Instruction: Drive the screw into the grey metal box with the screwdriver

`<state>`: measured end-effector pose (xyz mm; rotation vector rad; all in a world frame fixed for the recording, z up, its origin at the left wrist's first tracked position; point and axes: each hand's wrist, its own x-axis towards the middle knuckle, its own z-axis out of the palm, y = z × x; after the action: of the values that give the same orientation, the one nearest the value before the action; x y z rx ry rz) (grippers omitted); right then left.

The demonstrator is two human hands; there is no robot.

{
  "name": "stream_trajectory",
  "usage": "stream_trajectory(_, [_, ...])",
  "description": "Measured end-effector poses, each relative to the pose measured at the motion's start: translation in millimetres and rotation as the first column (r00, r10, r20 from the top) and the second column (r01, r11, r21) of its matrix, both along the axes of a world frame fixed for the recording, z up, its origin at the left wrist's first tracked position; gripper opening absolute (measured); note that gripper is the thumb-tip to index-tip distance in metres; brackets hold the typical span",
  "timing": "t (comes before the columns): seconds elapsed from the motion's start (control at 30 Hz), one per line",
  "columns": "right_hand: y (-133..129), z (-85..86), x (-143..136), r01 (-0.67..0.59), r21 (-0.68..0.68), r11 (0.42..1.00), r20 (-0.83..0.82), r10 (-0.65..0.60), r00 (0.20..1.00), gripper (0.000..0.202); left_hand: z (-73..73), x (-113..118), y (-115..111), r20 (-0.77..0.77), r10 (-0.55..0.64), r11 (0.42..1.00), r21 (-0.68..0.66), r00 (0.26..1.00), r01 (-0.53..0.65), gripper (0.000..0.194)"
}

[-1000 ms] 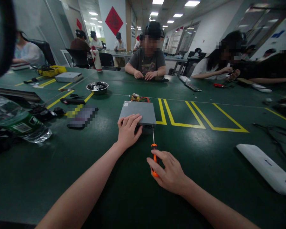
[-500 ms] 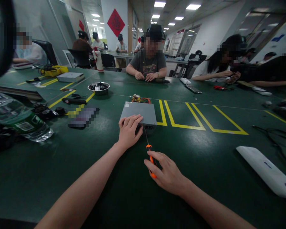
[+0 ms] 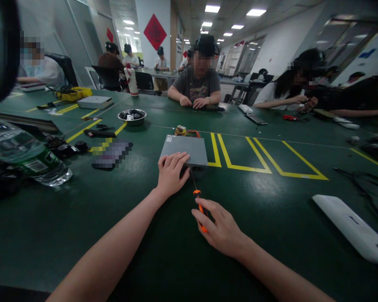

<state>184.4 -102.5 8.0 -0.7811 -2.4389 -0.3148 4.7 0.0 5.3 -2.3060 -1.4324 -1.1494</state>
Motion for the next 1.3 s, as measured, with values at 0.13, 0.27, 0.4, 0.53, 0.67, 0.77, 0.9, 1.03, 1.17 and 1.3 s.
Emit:
stream_trajectory(0.13, [0.1, -1.3, 0.2, 0.005, -0.011, 1.000, -0.016, -0.006, 1.000, 0.025, -0.2, 0.1, 0.0, -0.002, 0.000, 1.000, 0.004, 1.000, 0.000, 0.035])
stream_trajectory(0.27, [0.3, -1.1, 0.6, 0.002, 0.002, 1.000, -0.033, -0.002, 0.999, 0.024, -0.2, -0.2, 0.2, -0.004, 0.005, 1.000, 0.007, 1.000, -0.005, 0.035])
stream_trajectory(0.4, [0.1, 0.3, 0.3, 0.008, 0.014, 1.000, -0.044, -0.007, 0.999, 0.023, -0.2, -0.9, 0.3, -0.004, -0.003, 1.000, 0.012, 1.000, 0.003, 0.034])
stream_trajectory(0.53, [0.1, 1.1, -0.5, 0.015, 0.023, 1.000, -0.046, -0.014, 0.999, 0.022, -0.5, -1.2, -0.1, 0.003, -0.007, 1.000, 0.013, 1.000, 0.007, 0.035])
stream_trajectory(0.67, [0.0, 1.2, -0.2, 0.021, 0.024, 0.999, -0.048, -0.019, 0.999, 0.022, -0.5, -1.2, -0.4, 0.003, -0.010, 1.000, 0.015, 1.000, 0.010, 0.035])
stream_trajectory(0.77, [-0.5, 2.3, 0.1, 0.018, 0.019, 1.000, -0.039, -0.017, 0.999, 0.022, -0.1, -1.1, -0.4, 0.001, -0.008, 1.000, 0.016, 1.000, 0.008, 0.035])
stream_trajectory(0.9, [0.4, 5.4, 0.1, 0.016, 0.011, 1.000, -0.063, -0.015, 0.998, 0.021, 0.4, -1.3, -0.2, -0.001, -0.008, 1.000, 0.014, 1.000, 0.008, 0.035])
stream_trajectory(1.03, [2.9, 10.0, -1.0, -0.027, 0.062, 0.998, -0.093, 0.032, 0.995, 0.028, 0.5, -1.8, 0.0, 0.006, -0.008, 1.000, 0.011, 1.000, 0.008, 0.034])
stream_trajectory(1.17, [1.9, 19.3, -6.5, -0.019, 0.133, 0.991, -0.059, 0.027, 0.998, 0.024, 0.4, -1.7, 0.2, 0.013, -0.014, 1.000, 0.012, 1.000, 0.014, 0.031])
stream_trajectory(1.3, [-0.3, 25.7, -14.3, 0.056, 0.098, 0.994, 0.020, -0.058, 0.998, 0.013, 0.3, -1.6, 0.2, 0.016, -0.010, 1.000, 0.015, 1.000, 0.009, 0.031])
